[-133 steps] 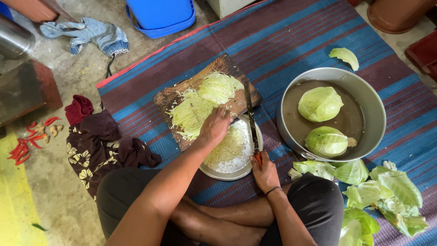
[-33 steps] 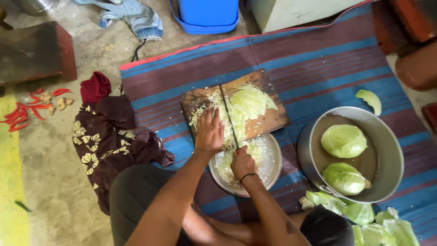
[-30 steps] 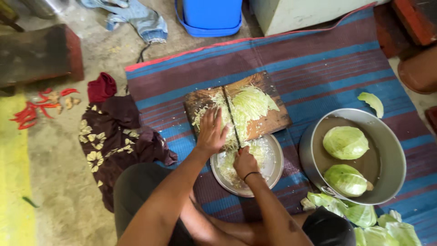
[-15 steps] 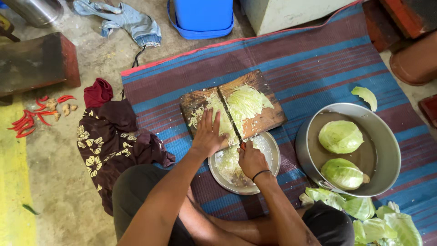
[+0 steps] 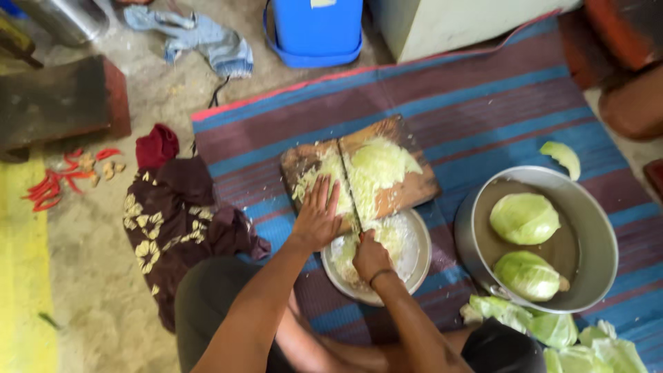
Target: The person sits on a mat and chops cabbage on a wooden board using a knife. They wash the cabbage in a metal pot of water, peel off outer leaves, and slice the vegetable into thin strips, placing the chopped pieces into a metal bowl.
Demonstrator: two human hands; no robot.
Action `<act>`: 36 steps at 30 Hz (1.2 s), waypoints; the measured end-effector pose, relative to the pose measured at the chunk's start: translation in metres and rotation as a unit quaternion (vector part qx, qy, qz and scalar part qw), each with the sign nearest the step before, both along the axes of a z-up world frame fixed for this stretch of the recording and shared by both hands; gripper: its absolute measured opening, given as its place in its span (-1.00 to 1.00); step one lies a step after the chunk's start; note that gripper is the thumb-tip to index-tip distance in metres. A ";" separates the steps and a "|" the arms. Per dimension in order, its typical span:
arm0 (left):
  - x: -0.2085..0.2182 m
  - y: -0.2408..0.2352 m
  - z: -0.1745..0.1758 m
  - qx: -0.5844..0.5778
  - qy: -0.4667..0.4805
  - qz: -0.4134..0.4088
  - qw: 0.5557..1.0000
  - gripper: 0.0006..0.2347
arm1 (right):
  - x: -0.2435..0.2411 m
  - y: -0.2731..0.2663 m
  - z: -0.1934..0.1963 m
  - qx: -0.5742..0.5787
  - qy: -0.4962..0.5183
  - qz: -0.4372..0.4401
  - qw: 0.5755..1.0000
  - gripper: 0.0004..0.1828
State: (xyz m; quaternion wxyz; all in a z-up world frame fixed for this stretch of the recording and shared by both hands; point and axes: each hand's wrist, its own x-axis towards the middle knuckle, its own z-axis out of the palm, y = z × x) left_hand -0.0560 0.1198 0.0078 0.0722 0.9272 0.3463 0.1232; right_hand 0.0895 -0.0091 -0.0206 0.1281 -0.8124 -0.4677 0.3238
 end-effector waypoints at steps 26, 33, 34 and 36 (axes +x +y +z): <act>-0.002 -0.011 0.012 -0.034 0.098 0.017 0.995 -0.33 | -0.012 -0.019 -0.005 -0.018 0.028 0.014 0.999 -0.53; 0.000 -0.007 0.013 -0.062 0.035 0.016 0.997 -0.29 | -0.005 -0.010 0.011 -0.007 0.018 0.013 1.000 -0.63; 0.001 -0.004 0.017 -0.081 0.057 0.018 0.995 -0.27 | -0.004 -0.006 0.024 -0.003 0.027 0.018 0.999 -0.67; -0.005 -0.016 0.019 -0.105 0.085 0.022 0.991 -0.26 | -0.006 -0.013 0.050 0.015 0.019 0.016 1.000 -0.67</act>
